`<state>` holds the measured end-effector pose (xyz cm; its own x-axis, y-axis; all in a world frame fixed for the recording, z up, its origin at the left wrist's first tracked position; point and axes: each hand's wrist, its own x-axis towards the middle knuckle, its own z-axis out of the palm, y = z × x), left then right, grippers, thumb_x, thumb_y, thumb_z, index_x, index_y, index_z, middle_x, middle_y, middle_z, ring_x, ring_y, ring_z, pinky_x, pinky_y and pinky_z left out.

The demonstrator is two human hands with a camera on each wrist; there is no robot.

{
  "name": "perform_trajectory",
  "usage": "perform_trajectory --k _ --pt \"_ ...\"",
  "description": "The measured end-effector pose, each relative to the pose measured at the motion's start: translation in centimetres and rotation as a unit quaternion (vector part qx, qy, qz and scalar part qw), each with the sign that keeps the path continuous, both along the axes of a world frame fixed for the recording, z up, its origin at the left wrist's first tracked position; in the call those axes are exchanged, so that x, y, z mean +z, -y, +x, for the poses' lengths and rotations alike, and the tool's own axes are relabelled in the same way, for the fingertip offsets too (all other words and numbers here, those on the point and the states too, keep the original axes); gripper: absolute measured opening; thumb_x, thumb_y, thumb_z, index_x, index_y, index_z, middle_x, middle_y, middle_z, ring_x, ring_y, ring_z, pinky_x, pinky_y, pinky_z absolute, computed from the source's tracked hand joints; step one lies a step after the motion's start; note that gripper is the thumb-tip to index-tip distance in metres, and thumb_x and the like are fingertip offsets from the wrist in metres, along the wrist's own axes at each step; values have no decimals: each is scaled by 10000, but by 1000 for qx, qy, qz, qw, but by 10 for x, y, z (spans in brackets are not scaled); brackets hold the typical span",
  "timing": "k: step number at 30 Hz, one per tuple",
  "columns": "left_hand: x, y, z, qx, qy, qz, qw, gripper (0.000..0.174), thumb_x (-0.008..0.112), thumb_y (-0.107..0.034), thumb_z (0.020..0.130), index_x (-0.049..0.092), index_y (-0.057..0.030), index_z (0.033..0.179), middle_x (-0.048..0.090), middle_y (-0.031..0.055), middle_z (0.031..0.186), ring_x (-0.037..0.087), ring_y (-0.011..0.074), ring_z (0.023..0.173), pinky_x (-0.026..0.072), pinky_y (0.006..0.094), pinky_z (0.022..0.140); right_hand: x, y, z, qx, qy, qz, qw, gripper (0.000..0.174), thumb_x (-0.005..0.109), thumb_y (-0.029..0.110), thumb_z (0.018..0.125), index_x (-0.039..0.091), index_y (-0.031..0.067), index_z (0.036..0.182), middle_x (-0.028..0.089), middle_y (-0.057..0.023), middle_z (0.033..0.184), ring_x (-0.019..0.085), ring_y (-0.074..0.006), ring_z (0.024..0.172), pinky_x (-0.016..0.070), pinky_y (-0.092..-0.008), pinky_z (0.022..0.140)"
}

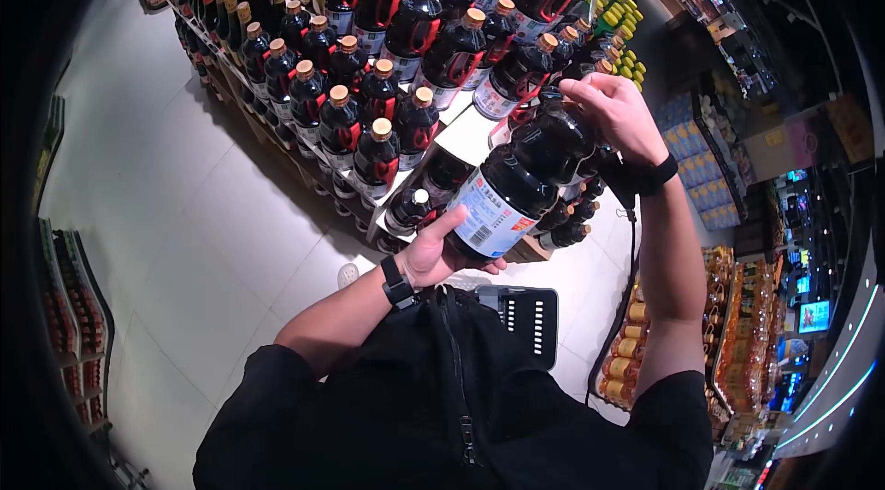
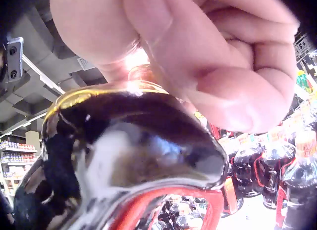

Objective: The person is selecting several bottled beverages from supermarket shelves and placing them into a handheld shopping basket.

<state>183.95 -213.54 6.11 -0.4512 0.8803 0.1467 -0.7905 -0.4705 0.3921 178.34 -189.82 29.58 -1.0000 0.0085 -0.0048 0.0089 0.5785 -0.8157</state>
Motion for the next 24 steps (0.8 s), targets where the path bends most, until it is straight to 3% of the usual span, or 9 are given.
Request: perform_trajectory --k 3,6,8,12,14,17,21,22,24 --pt "-7 2 -8 10 -15 -13 1000 678 631 -406 946 402 15 1425 580 258 1291 632 416 1111 530 516 966 1 4 0 -13 24 -11 1000 254 706 248 925 677 18 822 589 44 677 477 -12 571 345 -211 488" --pt "-8 4 -14 45 -53 -40 997 686 625 -401 952 382 23 1432 568 251 1313 626 407 1131 529 515 974 -4 3 -5 -17 9 -5 1000 231 712 213 917 669 6 825 593 38 685 488 -18 596 370 -208 523" --pt "-14 1 -25 47 -68 -32 996 675 616 -390 961 374 25 1436 558 250 1328 614 399 1155 519 508 993 -19 8 -8 -27 -46 -121 991 181 715 135 897 645 -1 800 609 29 716 528 -34 630 408 -207 573" --pt "-23 -9 -52 48 -19 -40 998 623 552 -375 1004 364 22 1444 537 234 1363 572 380 1226 487 482 1044 -16 26 -8 -28 -132 -52 990 193 747 153 867 628 20 793 597 38 706 533 -27 643 417 -202 574" --pt "-30 -21 -69 72 19 -23 997 567 475 -367 1042 359 -5 1463 529 205 1388 555 341 1257 464 456 1068 -23 25 -18 -31 -166 55 984 161 752 132 864 637 22 839 606 36 740 526 -24 652 410 -189 585" --pt "-24 -23 -89 78 18 -43 996 491 454 -332 1053 390 -21 1429 559 196 1346 575 322 1230 477 446 1047 -35 29 -38 -77 -191 86 975 264 765 281 800 680 32 804 624 -25 655 572 -72 601 457 -256 559" --pt "-15 -23 -106 177 -36 -126 975 356 420 -262 1061 407 -53 1349 592 167 1257 630 275 1120 526 420 960 -33 32 -69 -116 -190 188 957 380 743 388 766 705 20 848 673 -139 710 670 -238 660 525 -349 655" --pt "-14 -24 -112 183 -48 -125 974 362 421 -255 1059 398 -60 1364 584 165 1268 632 272 1116 531 416 953 -34 29 -79 -105 -210 214 948 325 761 346 799 702 29 843 668 -66 693 620 -120 622 493 -293 596" --pt "-13 -24 -122 166 -43 -138 975 480 468 -237 1038 300 -76 1459 512 166 1323 619 284 1117 536 429 929 -34 26 -95 -120 -190 244 944 379 761 383 782 708 18 867 678 -107 706 651 -170 647 512 -319 628"
